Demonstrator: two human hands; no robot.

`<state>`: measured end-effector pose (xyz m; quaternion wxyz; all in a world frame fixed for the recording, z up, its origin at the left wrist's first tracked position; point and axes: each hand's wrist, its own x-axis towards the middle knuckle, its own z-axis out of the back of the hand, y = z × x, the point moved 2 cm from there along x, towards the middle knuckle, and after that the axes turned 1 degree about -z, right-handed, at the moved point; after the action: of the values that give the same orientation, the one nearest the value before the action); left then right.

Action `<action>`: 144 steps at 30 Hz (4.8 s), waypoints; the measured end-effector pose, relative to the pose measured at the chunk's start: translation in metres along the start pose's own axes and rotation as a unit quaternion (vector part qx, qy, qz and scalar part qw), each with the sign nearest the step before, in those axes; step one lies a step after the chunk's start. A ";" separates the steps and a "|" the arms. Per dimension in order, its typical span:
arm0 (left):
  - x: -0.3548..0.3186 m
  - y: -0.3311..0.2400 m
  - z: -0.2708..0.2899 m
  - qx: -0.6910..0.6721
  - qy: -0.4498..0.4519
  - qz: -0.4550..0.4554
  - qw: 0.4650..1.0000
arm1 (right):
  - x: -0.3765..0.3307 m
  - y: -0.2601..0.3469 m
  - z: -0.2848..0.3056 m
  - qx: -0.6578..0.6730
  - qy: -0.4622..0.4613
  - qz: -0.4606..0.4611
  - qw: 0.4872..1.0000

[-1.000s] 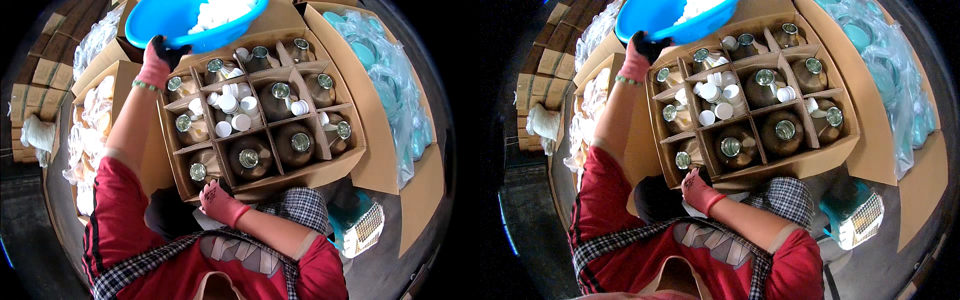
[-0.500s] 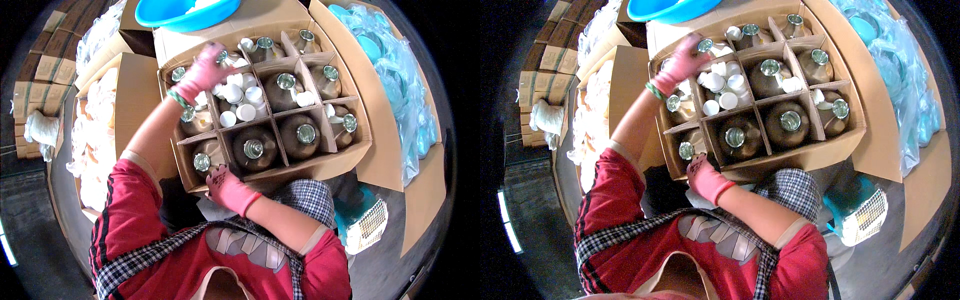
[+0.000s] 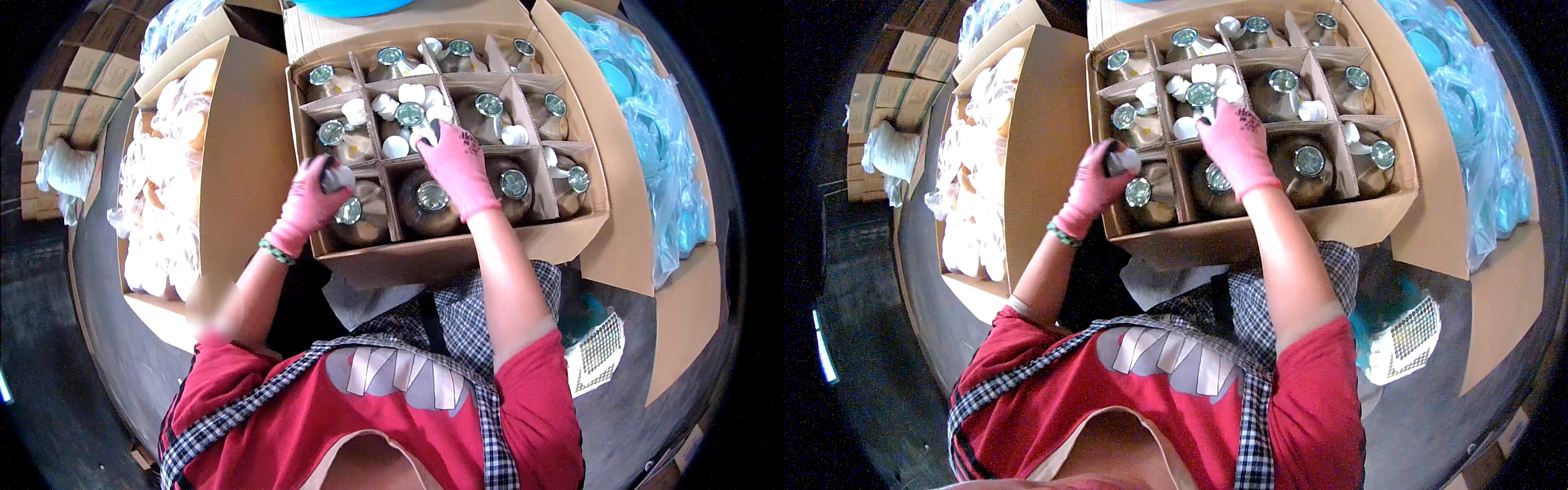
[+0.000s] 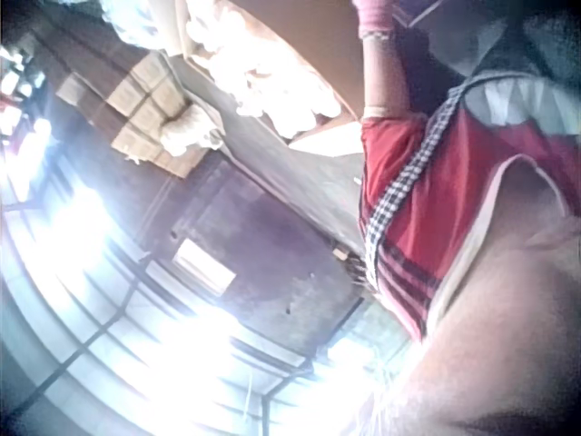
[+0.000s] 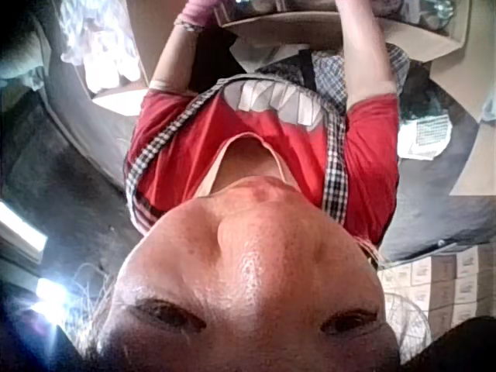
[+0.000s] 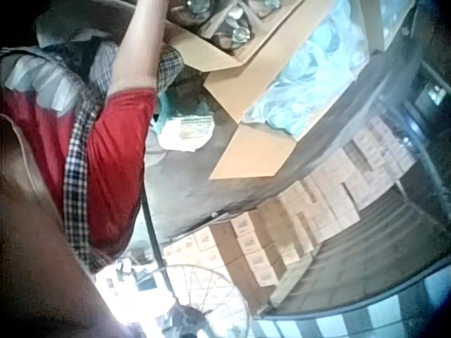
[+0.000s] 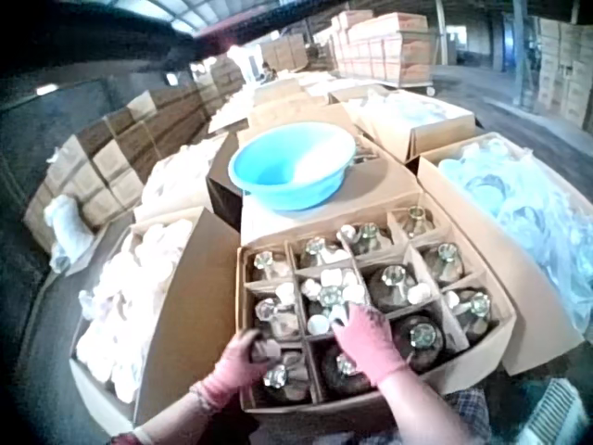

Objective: The person sits on the floor in a warehouse and assembles electric kettles. They remove kettles from plastic bags, insert stainless steel inner pots, and secure the lids. The person handles both beige and teal kettles, placing the assembled units back into boxes.

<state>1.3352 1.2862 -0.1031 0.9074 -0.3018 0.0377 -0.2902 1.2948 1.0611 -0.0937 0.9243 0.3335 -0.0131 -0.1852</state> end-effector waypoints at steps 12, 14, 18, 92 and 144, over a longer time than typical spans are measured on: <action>-0.026 -0.003 -0.033 0.124 0.211 0.017 0.969 | 0.038 -0.018 -0.055 -0.179 -0.039 -0.061 0.981; -0.024 -0.007 -0.031 0.160 0.226 0.017 0.961 | 0.023 0.000 -0.034 -0.133 -0.087 -0.003 0.987; -0.014 -0.011 -0.028 0.211 0.288 -0.007 0.934 | -0.017 0.025 0.008 -0.080 -0.134 0.095 0.983; 0.158 0.027 -0.048 0.239 0.188 0.050 0.951 | -0.012 -0.111 0.038 -0.245 0.166 0.042 0.954; 0.201 0.043 -0.029 0.306 -0.016 -0.166 0.937 | 0.040 -0.109 0.063 -0.171 -0.085 -0.036 0.981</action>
<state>1.5163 1.1891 -0.1296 0.8954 -0.0163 -0.1176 -0.4293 1.2867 0.9311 -0.1171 0.9559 0.1535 -0.0473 -0.2457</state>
